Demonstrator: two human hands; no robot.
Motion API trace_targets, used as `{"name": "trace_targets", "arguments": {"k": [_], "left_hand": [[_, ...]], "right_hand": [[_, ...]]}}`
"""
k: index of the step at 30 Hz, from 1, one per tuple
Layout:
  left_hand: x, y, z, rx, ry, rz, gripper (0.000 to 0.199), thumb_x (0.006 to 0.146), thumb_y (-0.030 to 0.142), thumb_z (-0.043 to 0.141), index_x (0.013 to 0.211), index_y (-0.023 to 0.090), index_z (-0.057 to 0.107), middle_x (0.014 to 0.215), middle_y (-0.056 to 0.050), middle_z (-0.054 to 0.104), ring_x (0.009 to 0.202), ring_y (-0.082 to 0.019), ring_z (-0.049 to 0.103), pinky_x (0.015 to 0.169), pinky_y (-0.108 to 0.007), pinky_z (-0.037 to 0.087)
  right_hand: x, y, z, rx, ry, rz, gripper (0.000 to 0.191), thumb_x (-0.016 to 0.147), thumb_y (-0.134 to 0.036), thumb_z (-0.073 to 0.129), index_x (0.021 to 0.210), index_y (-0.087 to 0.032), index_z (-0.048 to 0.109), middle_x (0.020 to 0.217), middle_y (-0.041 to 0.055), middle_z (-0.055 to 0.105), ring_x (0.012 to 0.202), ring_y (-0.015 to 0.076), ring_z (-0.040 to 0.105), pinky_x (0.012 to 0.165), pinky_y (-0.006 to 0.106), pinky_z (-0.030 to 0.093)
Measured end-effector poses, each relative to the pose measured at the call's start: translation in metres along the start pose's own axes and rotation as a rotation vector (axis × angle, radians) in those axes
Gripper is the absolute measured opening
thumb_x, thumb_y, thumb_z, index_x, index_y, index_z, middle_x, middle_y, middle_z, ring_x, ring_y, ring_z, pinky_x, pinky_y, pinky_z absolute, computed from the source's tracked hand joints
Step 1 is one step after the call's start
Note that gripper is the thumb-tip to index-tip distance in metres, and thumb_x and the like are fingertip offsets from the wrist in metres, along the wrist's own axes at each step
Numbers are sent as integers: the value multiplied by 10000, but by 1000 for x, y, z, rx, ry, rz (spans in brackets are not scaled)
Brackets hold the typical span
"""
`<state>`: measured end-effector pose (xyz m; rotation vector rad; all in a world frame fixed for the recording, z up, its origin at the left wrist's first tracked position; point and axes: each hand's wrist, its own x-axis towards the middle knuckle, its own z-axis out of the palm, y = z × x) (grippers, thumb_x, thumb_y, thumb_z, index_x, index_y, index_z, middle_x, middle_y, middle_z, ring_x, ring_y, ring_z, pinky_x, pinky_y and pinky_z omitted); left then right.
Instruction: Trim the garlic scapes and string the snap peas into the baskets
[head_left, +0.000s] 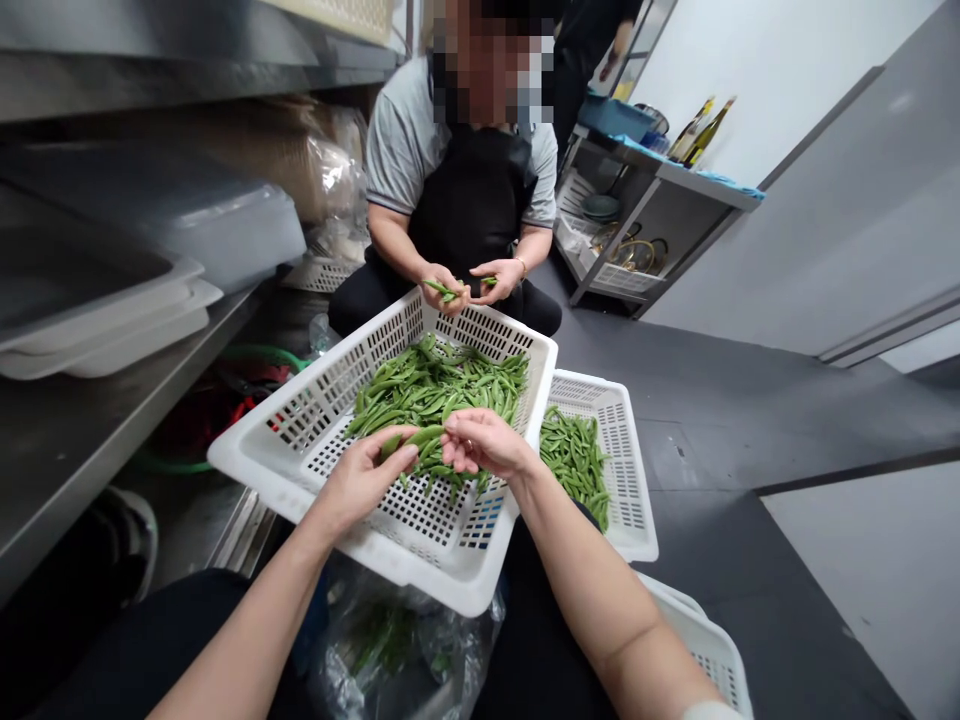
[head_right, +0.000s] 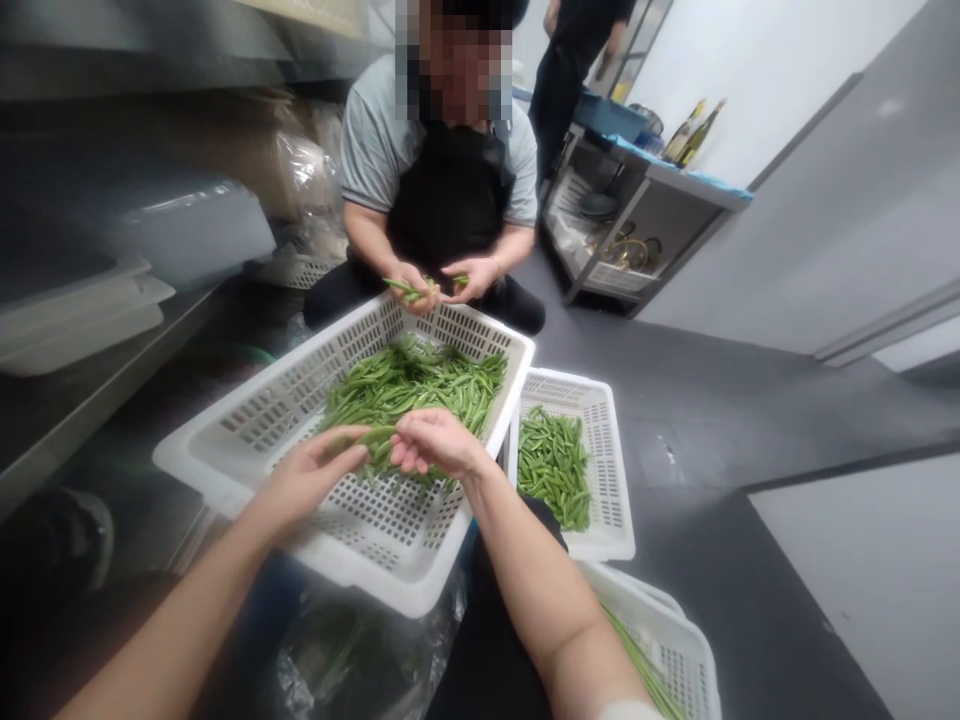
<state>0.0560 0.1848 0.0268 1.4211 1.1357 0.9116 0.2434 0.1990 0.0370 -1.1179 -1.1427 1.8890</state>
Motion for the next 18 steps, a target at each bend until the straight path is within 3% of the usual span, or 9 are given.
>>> {"name": "trace_targets", "arguments": {"k": [5, 8, 10, 15, 18], "left_hand": [[-2, 0, -3, 97, 41, 37, 381, 668, 449, 613, 932, 194, 717, 798, -21, 717, 668, -185, 602, 625, -261, 464], [-4, 1, -2, 216, 62, 64, 307, 705, 472, 555, 711, 195, 686, 605, 8, 632, 591, -162, 540, 571, -244, 414], [-5, 4, -1, 249, 51, 88, 313, 724, 472, 529, 636, 195, 644, 582, 8, 600, 592, -160, 525, 575, -243, 402], [-4, 2, 8, 93, -28, 107, 298, 719, 455, 554, 746, 181, 668, 781, -33, 670, 744, -186, 581, 726, -271, 444], [0, -8, 17, -121, 56, -9, 365, 697, 514, 607, 736, 155, 662, 699, -30, 642, 645, -155, 545, 648, -268, 444]], "right_hand": [[2, 1, 4, 53, 40, -34, 118, 665, -231, 589, 643, -125, 541, 509, -2, 610, 368, 47, 462, 320, 126, 286], [4, 3, 7, 46, 132, -83, 72, 639, -197, 559, 622, -140, 518, 482, -22, 589, 349, 39, 425, 317, 124, 278], [5, 5, 8, 49, 184, -113, 81, 642, -202, 560, 617, -148, 505, 480, -28, 583, 352, 38, 422, 321, 124, 283], [8, 6, 10, 216, 259, -177, 158, 632, -249, 607, 629, -165, 473, 475, -41, 558, 347, 33, 390, 313, 125, 267], [11, 8, 14, 381, 231, -139, 194, 608, -256, 629, 638, -171, 457, 458, -59, 524, 351, 25, 366, 319, 119, 264]]}}
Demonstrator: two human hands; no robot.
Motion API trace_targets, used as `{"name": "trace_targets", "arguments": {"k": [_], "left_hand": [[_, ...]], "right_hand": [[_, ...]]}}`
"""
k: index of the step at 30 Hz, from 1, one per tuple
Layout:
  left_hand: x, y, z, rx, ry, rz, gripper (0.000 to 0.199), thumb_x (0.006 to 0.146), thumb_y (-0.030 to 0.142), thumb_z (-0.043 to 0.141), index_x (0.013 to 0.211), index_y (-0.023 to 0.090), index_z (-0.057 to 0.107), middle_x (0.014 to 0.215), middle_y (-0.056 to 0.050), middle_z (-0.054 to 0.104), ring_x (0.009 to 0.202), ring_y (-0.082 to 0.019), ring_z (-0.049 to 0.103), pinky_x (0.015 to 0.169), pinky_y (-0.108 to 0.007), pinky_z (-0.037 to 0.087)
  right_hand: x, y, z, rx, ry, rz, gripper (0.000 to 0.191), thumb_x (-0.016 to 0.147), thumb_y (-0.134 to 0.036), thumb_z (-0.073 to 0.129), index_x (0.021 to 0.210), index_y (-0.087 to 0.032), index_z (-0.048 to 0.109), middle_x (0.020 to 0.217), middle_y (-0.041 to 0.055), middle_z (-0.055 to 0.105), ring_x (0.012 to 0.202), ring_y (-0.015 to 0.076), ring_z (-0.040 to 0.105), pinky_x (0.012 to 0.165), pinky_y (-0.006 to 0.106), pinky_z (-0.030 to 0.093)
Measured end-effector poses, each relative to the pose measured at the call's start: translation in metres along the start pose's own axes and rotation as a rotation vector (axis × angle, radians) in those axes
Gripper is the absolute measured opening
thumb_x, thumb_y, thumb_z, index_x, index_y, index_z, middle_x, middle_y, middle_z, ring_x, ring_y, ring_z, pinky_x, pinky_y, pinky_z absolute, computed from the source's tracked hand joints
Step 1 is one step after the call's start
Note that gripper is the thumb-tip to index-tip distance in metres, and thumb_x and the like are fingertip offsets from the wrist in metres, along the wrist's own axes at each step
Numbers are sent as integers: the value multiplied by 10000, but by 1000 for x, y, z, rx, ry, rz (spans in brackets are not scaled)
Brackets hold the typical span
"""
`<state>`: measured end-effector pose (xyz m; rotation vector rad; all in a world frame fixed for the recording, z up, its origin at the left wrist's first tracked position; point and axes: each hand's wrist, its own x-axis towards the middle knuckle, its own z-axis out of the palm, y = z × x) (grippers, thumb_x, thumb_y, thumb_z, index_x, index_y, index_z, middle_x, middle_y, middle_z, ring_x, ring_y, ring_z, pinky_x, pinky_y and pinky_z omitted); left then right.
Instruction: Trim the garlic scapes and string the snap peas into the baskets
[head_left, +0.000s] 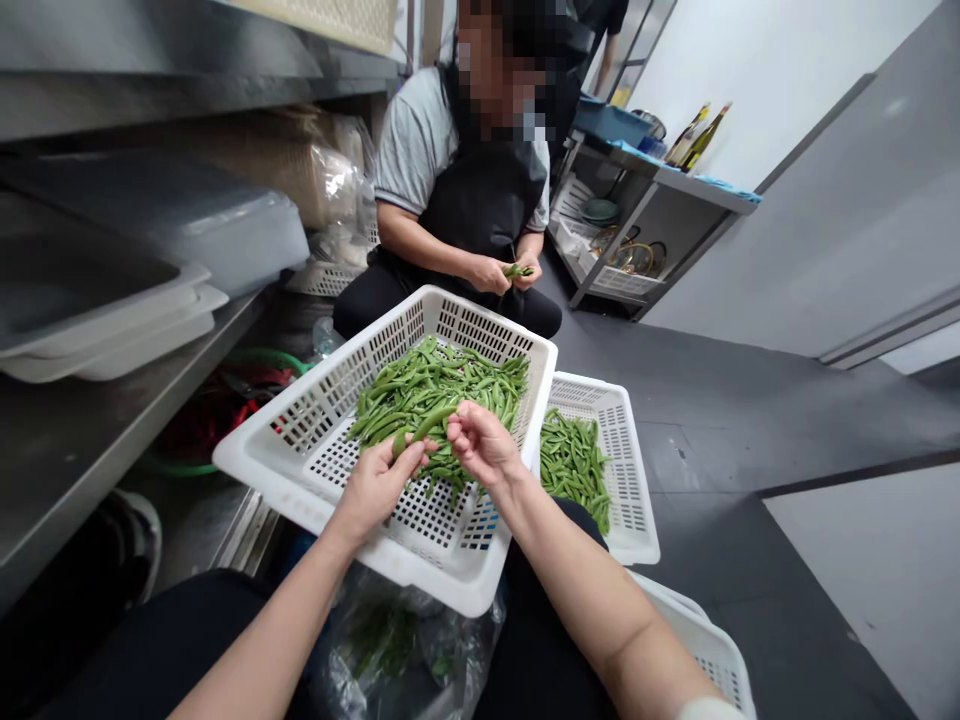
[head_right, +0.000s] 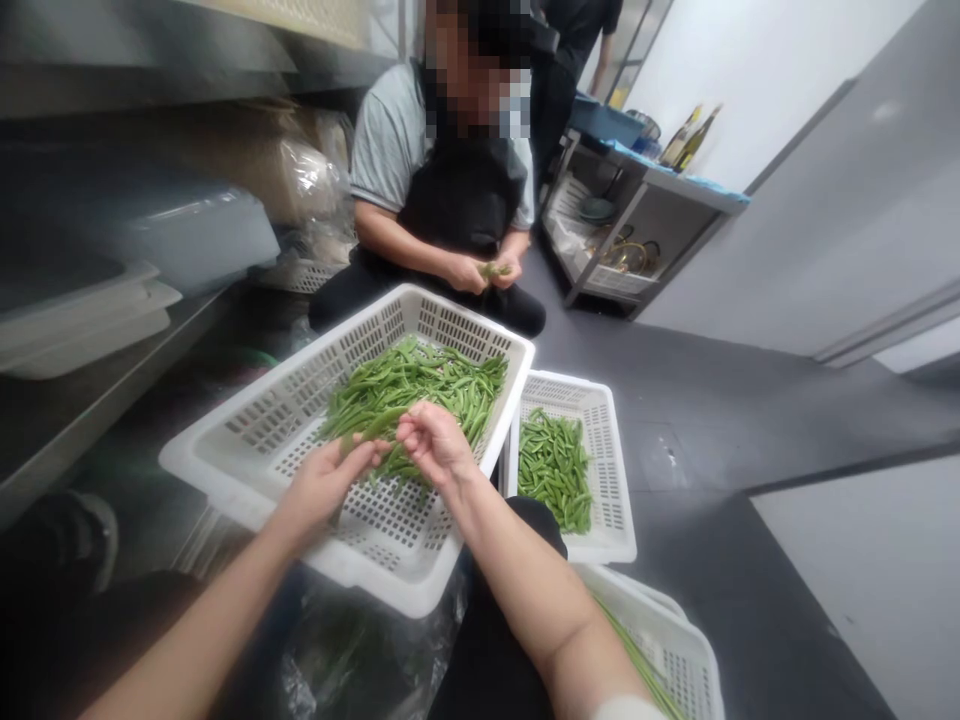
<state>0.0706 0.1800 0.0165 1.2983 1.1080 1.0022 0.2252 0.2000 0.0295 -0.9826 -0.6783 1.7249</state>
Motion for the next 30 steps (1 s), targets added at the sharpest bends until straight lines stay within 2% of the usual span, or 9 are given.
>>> {"name": "trace_targets", "arguments": {"k": [4, 8, 10, 14, 16, 18, 22, 26, 30], "left_hand": [[5, -4, 2, -365, 195, -139, 466, 530, 551, 762, 705, 136, 644, 630, 5, 587, 557, -93, 480, 548, -213, 408], [7, 3, -4, -540, 230, -229, 509, 456, 500, 826, 762, 132, 650, 640, 26, 583, 525, -52, 457, 511, -167, 375], [6, 4, -6, -524, 183, -272, 483, 472, 494, 816, 735, 129, 637, 605, 30, 567, 503, -49, 446, 491, -161, 356], [3, 2, -8, -354, -10, -363, 431, 547, 514, 756, 669, 133, 597, 509, 50, 495, 430, -39, 364, 420, -160, 251], [1, 3, -9, -264, -138, -360, 431, 586, 546, 716, 657, 142, 584, 489, 53, 480, 411, -41, 330, 405, -171, 210], [-1, 6, -10, -172, -256, -337, 436, 613, 572, 679, 651, 147, 587, 480, 45, 482, 407, -50, 324, 403, -187, 199], [-2, 12, -12, -36, -311, -283, 437, 626, 583, 648, 637, 149, 602, 483, 30, 496, 426, -69, 349, 415, -208, 224], [-3, 16, -13, -60, -311, -202, 437, 650, 593, 621, 598, 162, 570, 464, 41, 463, 435, -73, 348, 439, -208, 254], [-5, 18, -12, -89, -321, -164, 430, 681, 591, 603, 586, 177, 538, 462, 56, 421, 442, -74, 325, 449, -206, 255]], "right_hand": [[-4, 12, 5, -267, -118, 77, 97, 664, -225, 555, 643, -161, 486, 453, -49, 530, 332, 37, 377, 317, 134, 256], [-18, 16, 10, -760, -352, 117, 70, 711, -141, 485, 651, -155, 519, 506, -29, 552, 422, 78, 494, 421, 178, 377], [-25, 10, 12, -1033, -371, -50, 130, 770, -166, 487, 651, -154, 536, 561, -2, 567, 519, 107, 539, 524, 227, 431], [-32, -11, 12, -1585, -68, -721, 211, 884, -209, 444, 939, -164, 643, 997, 109, 641, 980, 217, 565, 867, 370, 412], [-30, -17, 9, -1776, -114, -879, 252, 894, -189, 446, 1074, -204, 621, 1160, 109, 603, 1189, 253, 464, 1022, 466, 273], [-26, -16, 4, -1868, -267, -891, 220, 913, -192, 432, 1027, -194, 620, 1076, 97, 637, 1155, 232, 495, 1056, 492, 211], [-22, -8, -4, -1760, -426, -714, 179, 913, -170, 411, 874, -143, 583, 810, 79, 633, 783, 165, 579, 793, 324, 431], [-22, -3, -3, -1169, -481, -463, 151, 909, -238, 424, 854, -165, 543, 753, 43, 614, 685, 136, 576, 647, 259, 453], [-14, -8, -6, -362, -206, -336, 197, 862, -381, 507, 885, -186, 517, 756, 14, 627, 668, 119, 600, 660, 267, 491]]}}
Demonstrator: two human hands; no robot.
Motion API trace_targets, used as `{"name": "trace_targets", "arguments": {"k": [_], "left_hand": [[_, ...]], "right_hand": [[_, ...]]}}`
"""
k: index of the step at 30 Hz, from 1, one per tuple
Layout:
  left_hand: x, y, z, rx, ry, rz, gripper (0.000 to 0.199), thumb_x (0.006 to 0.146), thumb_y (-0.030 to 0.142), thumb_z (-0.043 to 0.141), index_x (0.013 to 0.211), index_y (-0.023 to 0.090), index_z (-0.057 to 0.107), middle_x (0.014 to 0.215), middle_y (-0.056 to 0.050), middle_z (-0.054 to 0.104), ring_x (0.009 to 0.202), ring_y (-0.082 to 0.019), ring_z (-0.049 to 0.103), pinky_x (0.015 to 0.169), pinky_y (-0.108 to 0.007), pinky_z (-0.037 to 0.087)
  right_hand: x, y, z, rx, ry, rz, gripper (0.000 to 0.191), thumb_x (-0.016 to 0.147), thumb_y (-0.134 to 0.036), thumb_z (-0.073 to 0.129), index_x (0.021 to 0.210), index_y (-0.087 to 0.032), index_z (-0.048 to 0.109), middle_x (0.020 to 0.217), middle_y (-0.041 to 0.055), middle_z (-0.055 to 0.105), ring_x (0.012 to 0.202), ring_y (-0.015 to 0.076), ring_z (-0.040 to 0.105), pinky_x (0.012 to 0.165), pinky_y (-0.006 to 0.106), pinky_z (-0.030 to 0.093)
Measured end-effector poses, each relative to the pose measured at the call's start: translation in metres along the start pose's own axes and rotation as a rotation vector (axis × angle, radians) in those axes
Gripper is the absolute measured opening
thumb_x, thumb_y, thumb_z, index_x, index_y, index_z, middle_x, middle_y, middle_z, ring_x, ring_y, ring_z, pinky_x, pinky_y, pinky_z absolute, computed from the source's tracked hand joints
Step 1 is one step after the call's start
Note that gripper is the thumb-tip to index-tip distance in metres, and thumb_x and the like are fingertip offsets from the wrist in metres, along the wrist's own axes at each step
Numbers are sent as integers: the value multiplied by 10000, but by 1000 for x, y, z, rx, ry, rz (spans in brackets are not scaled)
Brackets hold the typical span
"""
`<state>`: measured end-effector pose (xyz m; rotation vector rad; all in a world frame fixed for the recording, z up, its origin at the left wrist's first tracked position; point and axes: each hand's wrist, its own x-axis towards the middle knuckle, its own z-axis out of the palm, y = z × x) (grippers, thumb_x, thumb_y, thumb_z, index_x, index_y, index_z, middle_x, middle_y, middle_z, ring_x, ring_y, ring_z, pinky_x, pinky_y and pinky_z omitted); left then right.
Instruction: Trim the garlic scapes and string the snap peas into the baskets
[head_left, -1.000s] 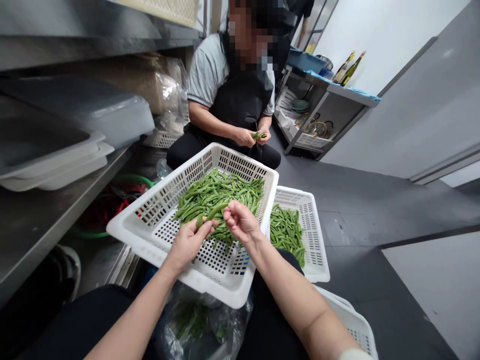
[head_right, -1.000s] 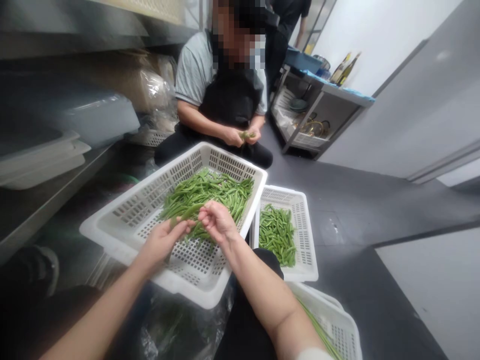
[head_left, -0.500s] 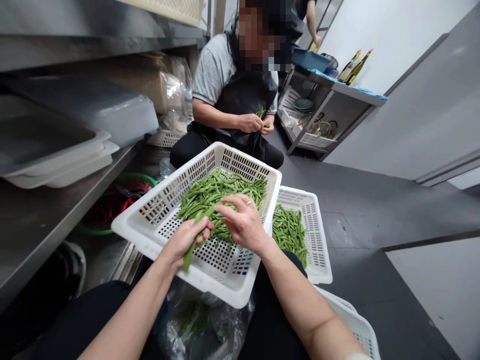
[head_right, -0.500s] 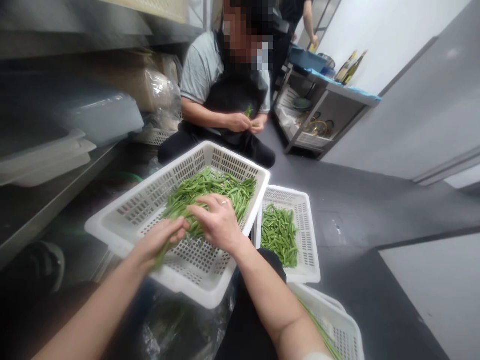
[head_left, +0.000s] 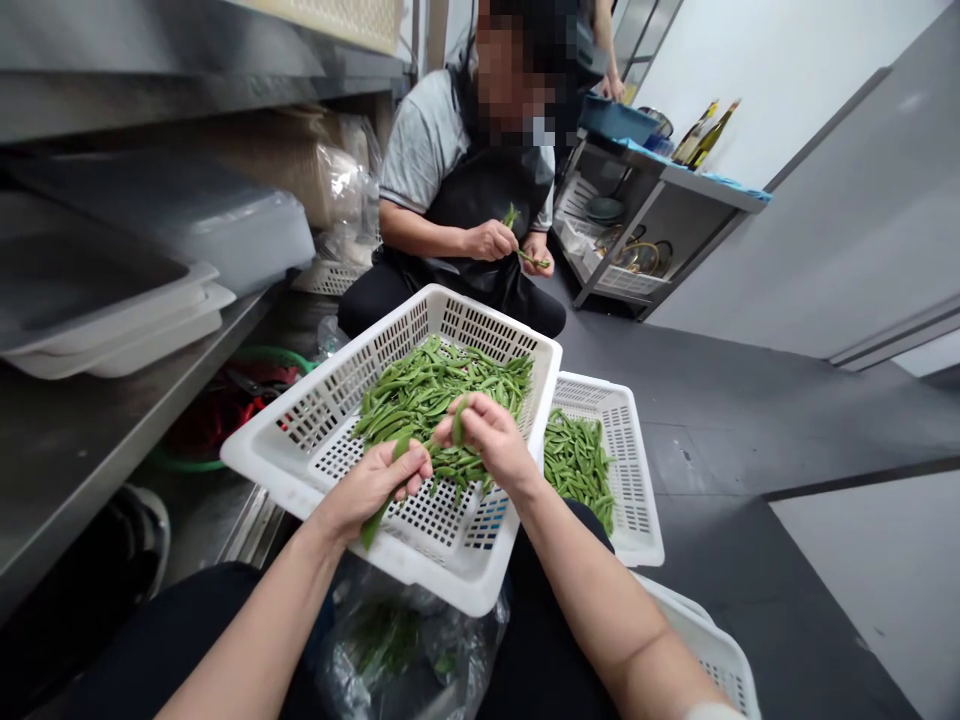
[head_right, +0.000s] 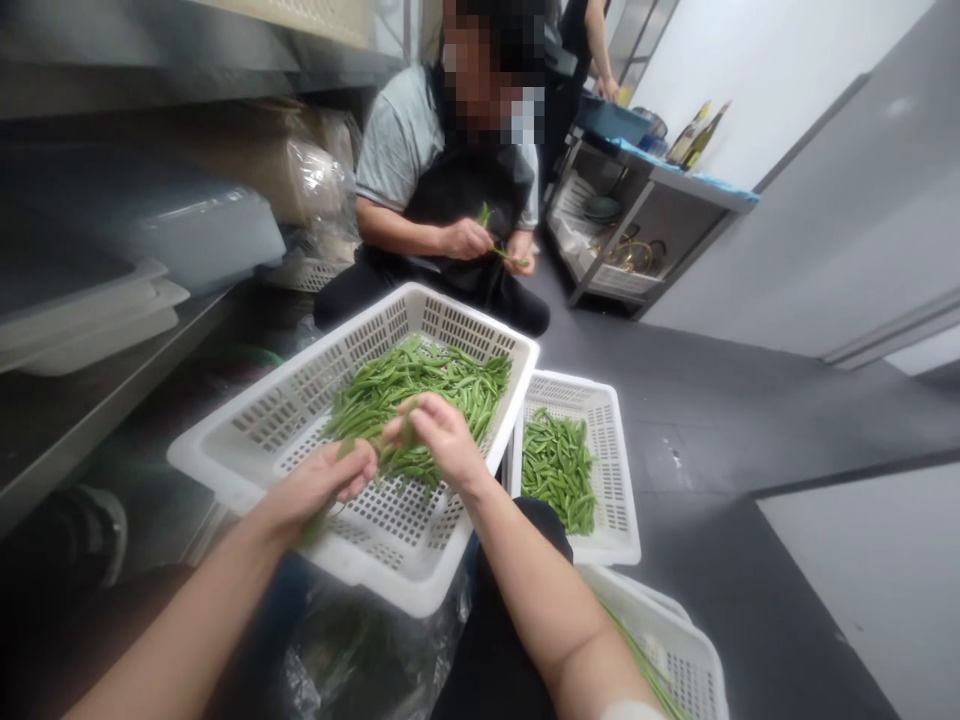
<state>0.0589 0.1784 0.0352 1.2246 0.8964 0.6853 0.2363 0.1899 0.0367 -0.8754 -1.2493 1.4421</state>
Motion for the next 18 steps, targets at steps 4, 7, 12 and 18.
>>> {"name": "trace_targets", "arguments": {"k": [4, 7, 12, 18], "left_hand": [[-2, -1, 1, 75, -80, -12, 439, 701, 602, 570, 607, 174, 549, 485, 48, 435, 467, -86, 349, 468, -212, 270], [0, -3, 3, 148, -86, 8, 434, 727, 597, 531, 616, 178, 541, 499, 45, 441, 482, -98, 366, 486, -222, 289], [3, -4, 6, 311, -61, 77, 389, 765, 524, 490, 577, 184, 482, 541, 38, 435, 521, -111, 384, 518, -233, 308], [3, 0, 5, 300, 28, 106, 325, 755, 489, 545, 696, 170, 568, 602, 29, 488, 572, -128, 439, 542, -235, 347]], "right_hand": [[9, -8, -20, 333, 453, -39, 236, 711, -307, 659, 821, -201, 480, 646, -58, 538, 550, 69, 518, 524, 192, 422], [5, -14, -23, 118, 328, 79, 228, 656, -273, 703, 756, -184, 518, 494, -101, 370, 415, 41, 318, 411, 172, 264], [-5, -13, 2, -358, -118, 154, 249, 673, -356, 715, 673, -131, 607, 611, -15, 564, 572, 82, 477, 556, 218, 373], [-3, -9, 2, -232, -17, 111, 297, 676, -400, 704, 652, -132, 579, 571, -13, 561, 525, 76, 463, 531, 215, 361]]}}
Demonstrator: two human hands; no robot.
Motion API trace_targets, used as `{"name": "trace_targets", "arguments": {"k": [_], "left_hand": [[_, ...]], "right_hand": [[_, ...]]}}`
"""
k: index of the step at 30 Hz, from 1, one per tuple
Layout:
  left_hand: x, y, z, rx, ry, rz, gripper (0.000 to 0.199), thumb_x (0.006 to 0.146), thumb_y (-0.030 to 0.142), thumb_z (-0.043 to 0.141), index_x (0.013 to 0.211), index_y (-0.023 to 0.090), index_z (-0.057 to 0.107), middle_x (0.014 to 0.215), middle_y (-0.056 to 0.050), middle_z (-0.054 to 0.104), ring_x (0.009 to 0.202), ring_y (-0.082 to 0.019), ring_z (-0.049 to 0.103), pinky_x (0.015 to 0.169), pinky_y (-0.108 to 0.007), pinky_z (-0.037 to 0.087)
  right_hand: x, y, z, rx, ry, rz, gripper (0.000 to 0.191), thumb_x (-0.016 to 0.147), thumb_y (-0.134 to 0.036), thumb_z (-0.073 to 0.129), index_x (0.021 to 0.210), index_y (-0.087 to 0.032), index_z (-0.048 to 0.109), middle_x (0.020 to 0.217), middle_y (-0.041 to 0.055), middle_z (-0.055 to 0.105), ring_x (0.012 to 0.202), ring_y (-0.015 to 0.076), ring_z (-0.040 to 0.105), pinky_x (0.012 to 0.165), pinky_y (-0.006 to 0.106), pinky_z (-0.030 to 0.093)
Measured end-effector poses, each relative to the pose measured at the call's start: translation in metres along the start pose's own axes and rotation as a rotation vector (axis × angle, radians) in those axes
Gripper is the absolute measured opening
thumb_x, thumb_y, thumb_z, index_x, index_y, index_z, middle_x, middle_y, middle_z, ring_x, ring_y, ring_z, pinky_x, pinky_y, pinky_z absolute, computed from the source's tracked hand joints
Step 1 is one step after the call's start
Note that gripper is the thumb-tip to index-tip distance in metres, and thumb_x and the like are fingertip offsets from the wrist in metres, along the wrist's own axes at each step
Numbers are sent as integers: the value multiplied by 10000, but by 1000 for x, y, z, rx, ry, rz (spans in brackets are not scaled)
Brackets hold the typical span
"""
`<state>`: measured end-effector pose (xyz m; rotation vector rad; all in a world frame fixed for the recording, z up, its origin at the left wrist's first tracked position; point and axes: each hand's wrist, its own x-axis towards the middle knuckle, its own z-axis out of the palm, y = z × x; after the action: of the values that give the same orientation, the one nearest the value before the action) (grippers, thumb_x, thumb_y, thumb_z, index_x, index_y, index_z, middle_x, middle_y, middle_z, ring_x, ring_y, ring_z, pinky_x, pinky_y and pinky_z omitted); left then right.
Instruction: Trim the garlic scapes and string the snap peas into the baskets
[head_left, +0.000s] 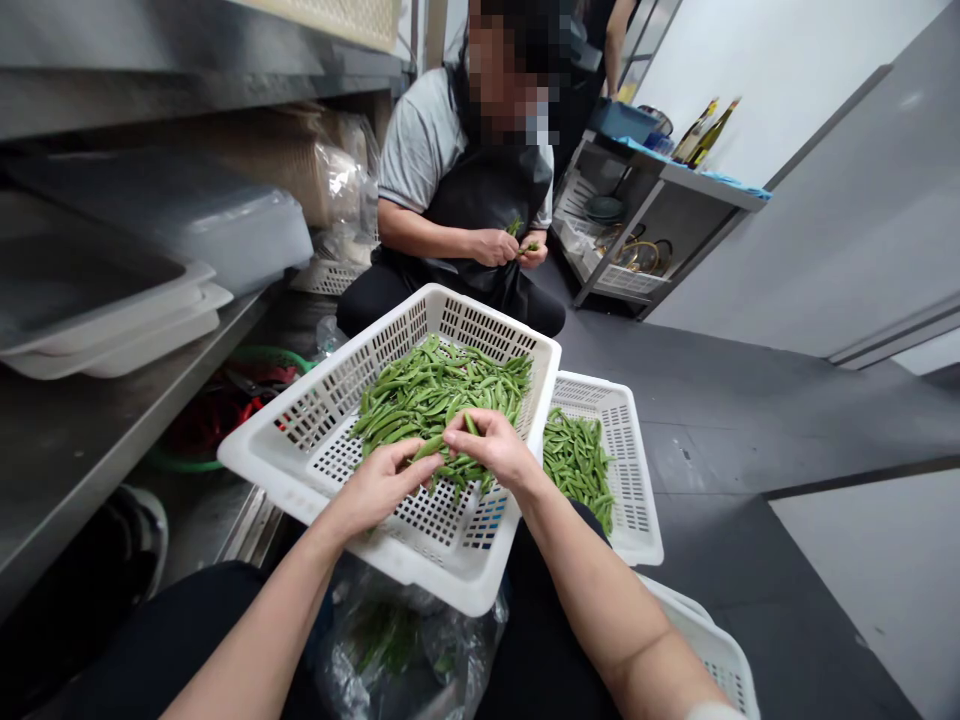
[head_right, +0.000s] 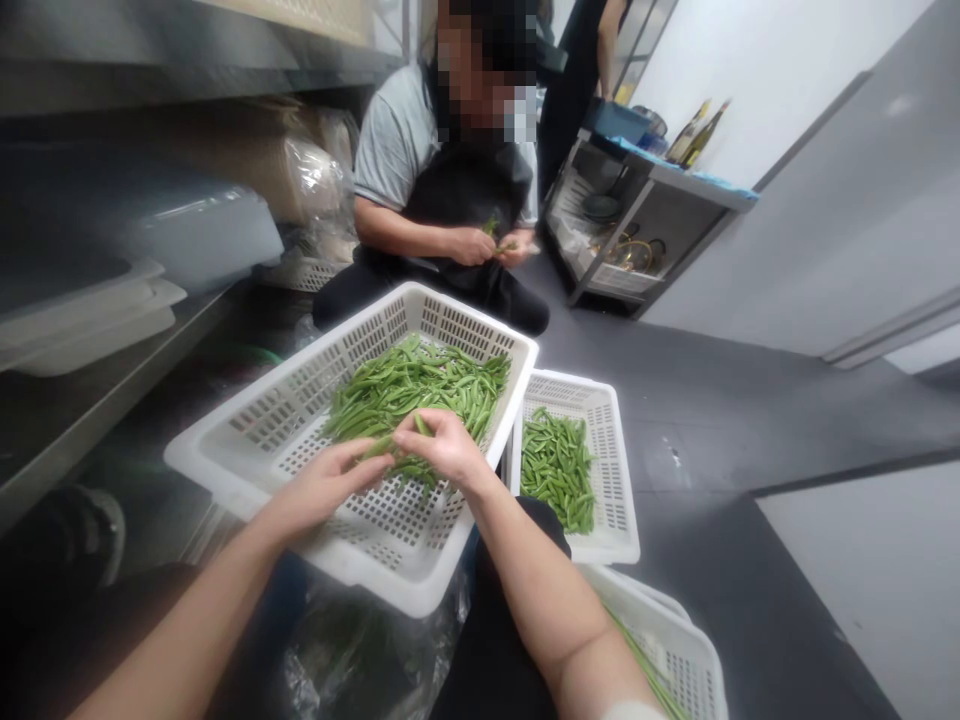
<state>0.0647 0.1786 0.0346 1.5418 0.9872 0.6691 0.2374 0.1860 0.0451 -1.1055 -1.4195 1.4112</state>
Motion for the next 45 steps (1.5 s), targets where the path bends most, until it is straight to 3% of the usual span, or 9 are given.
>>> {"name": "trace_targets", "arguments": {"k": [6, 13, 19, 23, 26, 31, 35, 40, 45], "left_hand": [[-2, 0, -3, 34, 51, -28, 335, 802, 471, 416, 714, 185, 567, 533, 40, 478, 471, -117, 419, 467, -225, 325], [0, -8, -2, 348, 284, 278, 264, 824, 329, 412, 630, 209, 545, 529, 19, 517, 517, -139, 491, 538, -255, 355], [4, -11, 13, 48, 358, 216, 259, 826, 356, 454, 650, 192, 551, 506, 28, 496, 453, -109, 443, 469, -230, 336], [9, -10, 13, -372, 459, 67, 302, 757, 474, 577, 729, 174, 577, 500, 51, 469, 416, -77, 374, 418, -197, 301], [10, -9, 6, -563, 445, -23, 340, 691, 502, 643, 745, 173, 577, 481, 69, 431, 413, -67, 344, 416, -179, 279], [4, -7, -4, -462, 64, -146, 349, 680, 502, 635, 638, 170, 535, 428, 78, 373, 380, -55, 269, 389, -179, 189], [-3, -3, -6, -374, -142, -142, 390, 718, 543, 591, 611, 175, 521, 416, 73, 359, 376, -59, 257, 387, -196, 175], [-9, 2, -7, -460, -221, -92, 395, 756, 516, 609, 604, 161, 527, 412, 70, 350, 383, -49, 261, 395, -187, 171], [0, -1, -1, -755, -63, -130, 317, 710, 396, 698, 649, 160, 495, 457, 84, 358, 372, -21, 245, 369, -138, 169]], "right_hand": [[0, -4, -13, 137, 122, 0, 284, 673, -385, 708, 687, -140, 564, 557, -27, 563, 413, 30, 308, 396, 184, 197], [3, -2, -12, 465, 9, 215, 263, 583, -286, 731, 658, -132, 531, 515, -39, 568, 335, -10, 215, 346, 152, 98], [4, 3, 10, 733, 2, 287, 296, 537, -248, 702, 645, -163, 440, 460, -110, 463, 338, -20, 120, 342, 125, 94], [-1, 9, 23, 305, -108, 228, 164, 637, -258, 630, 644, -160, 499, 466, -68, 482, 360, 27, 281, 363, 160, 209], [-7, 8, 24, -261, -152, 6, 115, 706, -243, 621, 658, -156, 563, 575, -15, 547, 520, 90, 464, 513, 219, 389], [-11, -1, 7, -765, 201, -528, 235, 822, -131, 486, 954, -190, 672, 1063, 103, 607, 896, 167, 578, 754, 290, 466], [-7, -2, -7, -905, 5, -553, 281, 823, -105, 475, 995, -201, 674, 1077, 107, 622, 907, 177, 600, 741, 287, 464], [-4, 3, -1, -324, -212, -265, 156, 826, -313, 574, 833, -169, 632, 794, 40, 640, 705, 129, 573, 665, 255, 449], [3, 4, 0, 461, 122, -33, 284, 741, -401, 629, 888, -206, 485, 707, -22, 604, 446, 52, 349, 415, 177, 262]]}}
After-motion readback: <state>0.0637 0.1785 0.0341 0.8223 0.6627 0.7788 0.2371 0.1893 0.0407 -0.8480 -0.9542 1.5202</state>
